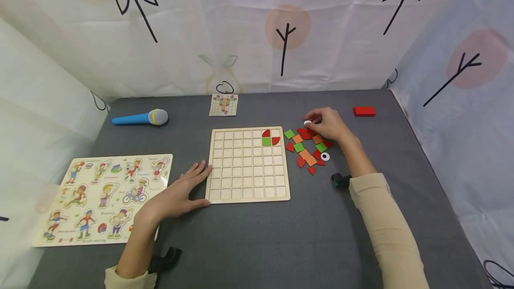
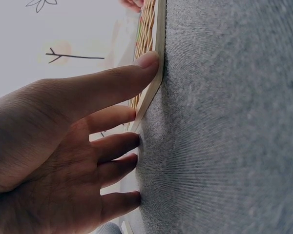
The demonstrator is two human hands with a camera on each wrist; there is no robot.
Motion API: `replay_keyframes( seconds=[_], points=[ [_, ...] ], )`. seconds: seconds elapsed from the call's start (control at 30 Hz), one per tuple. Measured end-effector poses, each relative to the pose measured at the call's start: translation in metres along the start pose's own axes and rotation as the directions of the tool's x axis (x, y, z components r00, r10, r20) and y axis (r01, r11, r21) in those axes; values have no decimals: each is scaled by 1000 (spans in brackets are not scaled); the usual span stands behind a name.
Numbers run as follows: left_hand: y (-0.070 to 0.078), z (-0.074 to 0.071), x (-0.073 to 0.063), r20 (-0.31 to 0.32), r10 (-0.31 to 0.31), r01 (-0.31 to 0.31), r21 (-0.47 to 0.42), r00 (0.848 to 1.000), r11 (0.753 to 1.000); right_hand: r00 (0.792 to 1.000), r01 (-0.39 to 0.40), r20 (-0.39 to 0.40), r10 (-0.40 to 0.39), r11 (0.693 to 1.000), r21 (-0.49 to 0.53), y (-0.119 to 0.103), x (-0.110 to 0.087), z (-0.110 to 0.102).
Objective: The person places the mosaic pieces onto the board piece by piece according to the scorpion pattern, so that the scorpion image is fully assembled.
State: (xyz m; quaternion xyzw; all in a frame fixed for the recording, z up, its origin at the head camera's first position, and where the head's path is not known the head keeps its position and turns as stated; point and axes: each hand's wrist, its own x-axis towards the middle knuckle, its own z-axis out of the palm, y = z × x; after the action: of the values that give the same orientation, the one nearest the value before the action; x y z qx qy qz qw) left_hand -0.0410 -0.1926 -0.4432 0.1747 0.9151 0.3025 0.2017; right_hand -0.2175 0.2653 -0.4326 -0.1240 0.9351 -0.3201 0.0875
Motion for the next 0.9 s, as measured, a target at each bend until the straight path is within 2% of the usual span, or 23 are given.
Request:
replay_keyframes(
  seconds=[0.07, 0.27, 0.47, 0.7, 0.9],
  points=[
    [-6, 3, 1, -13, 18, -18, -7, 1000, 1000, 1000, -5, 7, 6, 1000, -4, 1, 1, -1],
    [-7, 2, 0, -9, 31, -31, -17, 999, 999, 998, 20, 60, -19, 1000, -7, 1, 4, -7],
    [-11, 5, 2, -4, 1, -1, -2, 1000, 1000, 996, 41, 77, -38, 998, -46, 1, 7, -9],
    [3, -3, -3, 5, 24, -24, -29, 1000, 999, 998, 41, 59, -37, 997, -60, -1, 7, -5],
    [14, -8, -4, 32, -22, 22, -1, 999, 1000, 998, 66, 14, -66, 998, -8, -14, 2, -1]
  ],
)
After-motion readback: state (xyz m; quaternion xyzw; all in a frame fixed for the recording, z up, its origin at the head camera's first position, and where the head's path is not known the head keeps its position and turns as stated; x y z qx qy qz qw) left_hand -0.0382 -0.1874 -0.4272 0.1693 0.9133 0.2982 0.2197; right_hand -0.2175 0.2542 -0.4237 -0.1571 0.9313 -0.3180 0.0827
